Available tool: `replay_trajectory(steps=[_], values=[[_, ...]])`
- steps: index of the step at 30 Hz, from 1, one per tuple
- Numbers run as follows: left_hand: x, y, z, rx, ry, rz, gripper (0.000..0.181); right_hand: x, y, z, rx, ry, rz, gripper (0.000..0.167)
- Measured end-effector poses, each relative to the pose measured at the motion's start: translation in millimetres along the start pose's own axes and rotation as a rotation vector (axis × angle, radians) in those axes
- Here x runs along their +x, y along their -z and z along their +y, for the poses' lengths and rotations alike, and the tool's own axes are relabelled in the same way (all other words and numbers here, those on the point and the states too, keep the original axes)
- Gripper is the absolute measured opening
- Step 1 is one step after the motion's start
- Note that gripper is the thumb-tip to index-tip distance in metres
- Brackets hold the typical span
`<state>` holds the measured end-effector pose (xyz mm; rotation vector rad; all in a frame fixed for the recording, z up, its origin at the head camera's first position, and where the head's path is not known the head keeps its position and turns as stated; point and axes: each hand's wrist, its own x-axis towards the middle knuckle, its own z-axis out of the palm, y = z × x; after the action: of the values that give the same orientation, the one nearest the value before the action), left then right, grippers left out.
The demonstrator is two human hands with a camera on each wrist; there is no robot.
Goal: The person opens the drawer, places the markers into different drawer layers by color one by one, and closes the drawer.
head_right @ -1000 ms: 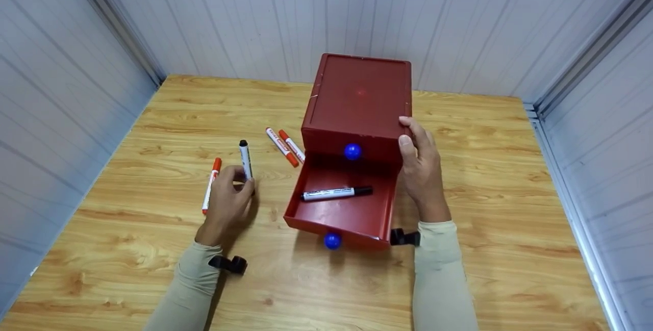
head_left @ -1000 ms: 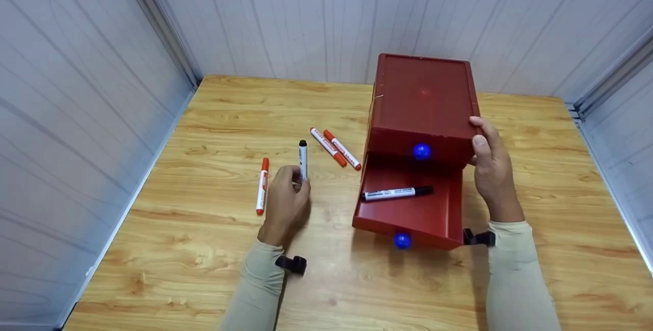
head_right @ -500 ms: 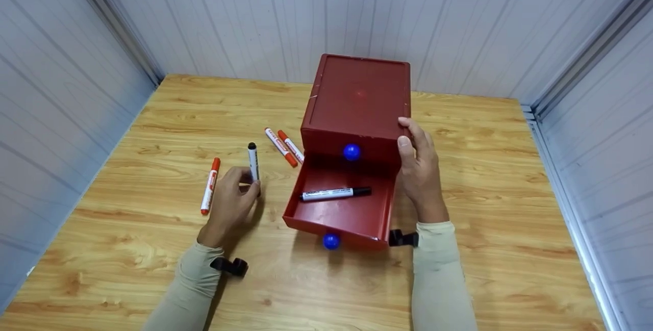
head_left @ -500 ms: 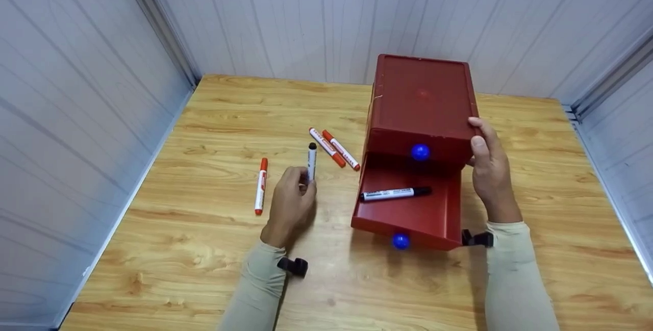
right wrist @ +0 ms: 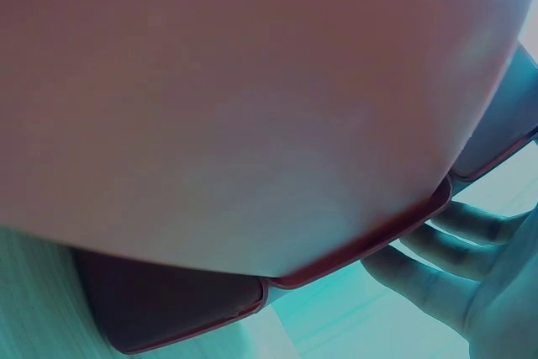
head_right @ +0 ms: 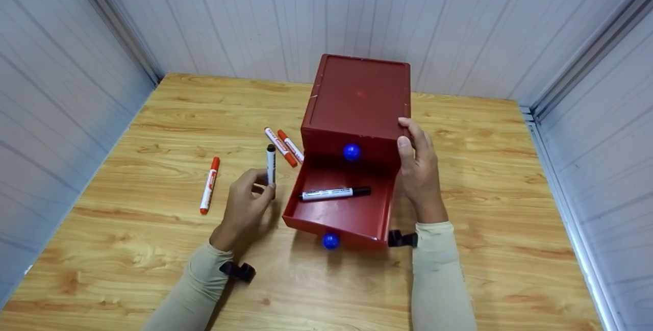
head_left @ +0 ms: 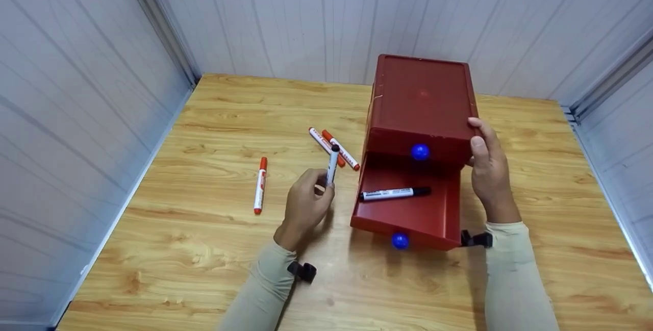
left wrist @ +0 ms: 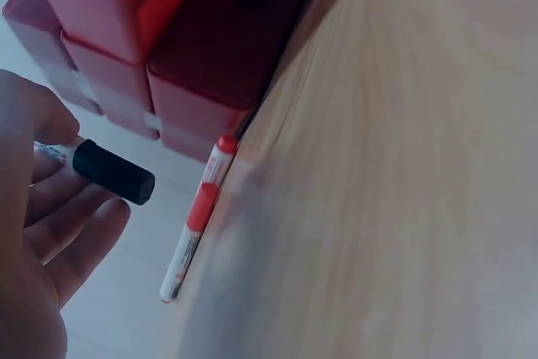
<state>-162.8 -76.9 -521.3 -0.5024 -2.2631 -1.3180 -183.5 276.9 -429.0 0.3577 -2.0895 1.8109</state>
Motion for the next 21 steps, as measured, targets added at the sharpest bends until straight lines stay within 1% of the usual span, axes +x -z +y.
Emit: replay_trajectory(steps=[3, 6, 11, 16, 21], values=[[0.9, -1.7, 2.9, 0.034, -0.034, 0.005, 0.016, -0.5, 0, 1, 0.007, 0.009, 0.000, 0.042], [2.4, -1.7, 5.3, 0.049, -0.057, 0.011, 0.016, 0.0, 0, 1, 0.020, 0.016, 0.001, 0.042], [4.4, 0.3, 11.2, 0.032, -0.081, 0.026, 0.016, 1.1, -1, 1, 0.042, 0.028, -0.006, 0.041], [9.0, 3.8, 20.3, 0.012, -0.119, 0.038, 0.016, 2.7, -2, 1, 0.038, 0.044, -0.016, 0.041], [14.0, 5.5, 30.2, 0.022, -0.159, 0.034, 0.015, 1.6, -1, 4, 0.036, 0.045, -0.009, 0.041]])
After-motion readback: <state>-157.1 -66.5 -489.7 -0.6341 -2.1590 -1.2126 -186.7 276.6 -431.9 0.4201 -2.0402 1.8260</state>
